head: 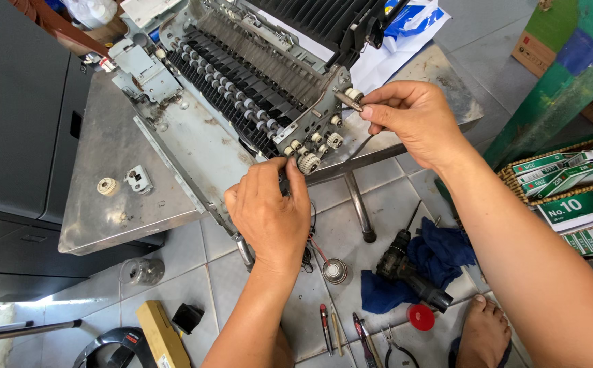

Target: The person untangles a bundle of wires and then installs a white plastic gear into the mechanism of a sewing machine. They manipulate the gear and surrounding components to fit it into place.

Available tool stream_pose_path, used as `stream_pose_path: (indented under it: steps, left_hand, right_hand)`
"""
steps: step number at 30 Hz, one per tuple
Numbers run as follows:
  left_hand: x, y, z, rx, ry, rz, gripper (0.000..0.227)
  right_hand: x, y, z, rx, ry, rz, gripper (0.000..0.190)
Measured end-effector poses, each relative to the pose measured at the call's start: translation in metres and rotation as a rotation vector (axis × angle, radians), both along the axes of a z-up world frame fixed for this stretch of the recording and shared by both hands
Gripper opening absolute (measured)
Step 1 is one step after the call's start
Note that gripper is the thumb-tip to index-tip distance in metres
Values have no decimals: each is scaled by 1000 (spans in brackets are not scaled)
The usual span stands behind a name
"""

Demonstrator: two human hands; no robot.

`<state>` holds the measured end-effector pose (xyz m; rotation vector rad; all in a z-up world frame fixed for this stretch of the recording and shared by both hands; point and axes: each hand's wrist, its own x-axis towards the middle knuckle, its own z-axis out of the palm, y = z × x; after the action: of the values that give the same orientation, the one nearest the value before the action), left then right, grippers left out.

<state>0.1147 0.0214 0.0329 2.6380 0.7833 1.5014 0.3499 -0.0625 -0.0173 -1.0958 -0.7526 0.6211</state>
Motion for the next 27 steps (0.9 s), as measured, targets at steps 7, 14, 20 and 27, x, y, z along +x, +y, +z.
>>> stream_pose_path:
  steps: [7,14,20,27]
  left_hand:
    - [4,0,-1,-26,-46,-10,12]
    - [5,-1,-1,30,-38,-54,13]
    - [7,-2,-1,-1,-28,-79,13]
    - [6,-5,1,-37,-31,-144,14]
  right_hand:
    - [1,4,-8,71,-1,-16,19]
    - [6,8,-15,118,272,103,18]
    - [9,10,-14,184,295,89,16]
    - [8,16,-5,234,277,77,15]
